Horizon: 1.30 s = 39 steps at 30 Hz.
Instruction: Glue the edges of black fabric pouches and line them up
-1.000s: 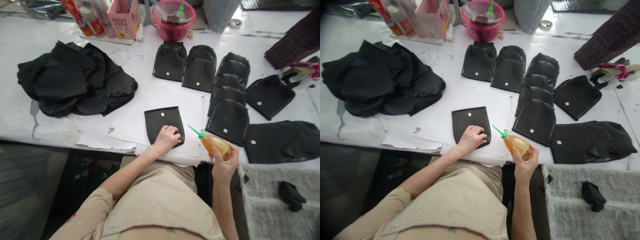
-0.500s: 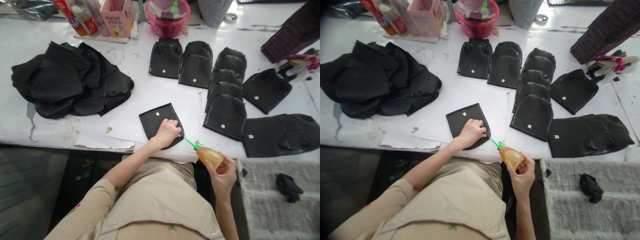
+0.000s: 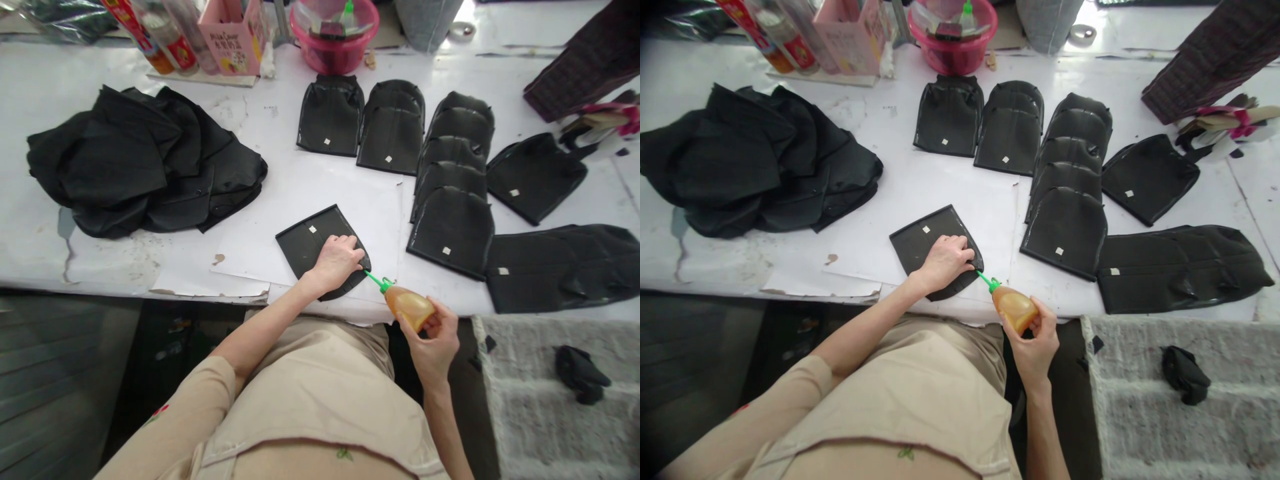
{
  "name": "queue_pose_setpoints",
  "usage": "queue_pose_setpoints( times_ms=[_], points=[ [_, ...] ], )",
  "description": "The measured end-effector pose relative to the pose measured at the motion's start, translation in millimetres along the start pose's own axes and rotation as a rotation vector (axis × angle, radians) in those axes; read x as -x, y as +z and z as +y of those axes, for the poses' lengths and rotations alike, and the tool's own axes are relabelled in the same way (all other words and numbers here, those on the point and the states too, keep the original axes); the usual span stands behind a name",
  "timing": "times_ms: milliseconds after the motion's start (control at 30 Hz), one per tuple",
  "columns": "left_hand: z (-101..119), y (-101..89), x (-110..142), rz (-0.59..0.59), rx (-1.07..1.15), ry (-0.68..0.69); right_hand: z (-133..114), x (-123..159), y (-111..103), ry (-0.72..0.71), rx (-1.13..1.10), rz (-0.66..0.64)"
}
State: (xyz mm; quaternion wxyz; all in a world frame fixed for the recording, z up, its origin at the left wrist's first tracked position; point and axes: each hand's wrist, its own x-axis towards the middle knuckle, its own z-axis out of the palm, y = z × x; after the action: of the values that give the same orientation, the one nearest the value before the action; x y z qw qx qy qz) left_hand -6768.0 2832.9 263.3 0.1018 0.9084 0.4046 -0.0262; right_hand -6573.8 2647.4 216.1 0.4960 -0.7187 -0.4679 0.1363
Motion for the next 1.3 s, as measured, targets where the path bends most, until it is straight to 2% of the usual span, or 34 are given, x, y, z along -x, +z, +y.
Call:
queue_pose_setpoints(
  times_ms=[200, 633, 1033, 1300],
  points=[
    [1, -2.0, 1, -0.012, -0.002, 0.000, -1, 1, -5, -0.066, 0.071, 0.004],
    [-1, 7.0, 2, 0.043, 0.013, -0.003, -4, 3, -9, -0.087, 0.141, 0.009],
    [-2, 5.2, 2, 0.033, 0.013, -0.007, -9, 4, -4, -0.049, 0.071, -0.022],
    [0, 3.9, 2, 0.019, 0.017, -0.018, -7, 3, -5, 0.020, 0.071, 0.027]
  ],
)
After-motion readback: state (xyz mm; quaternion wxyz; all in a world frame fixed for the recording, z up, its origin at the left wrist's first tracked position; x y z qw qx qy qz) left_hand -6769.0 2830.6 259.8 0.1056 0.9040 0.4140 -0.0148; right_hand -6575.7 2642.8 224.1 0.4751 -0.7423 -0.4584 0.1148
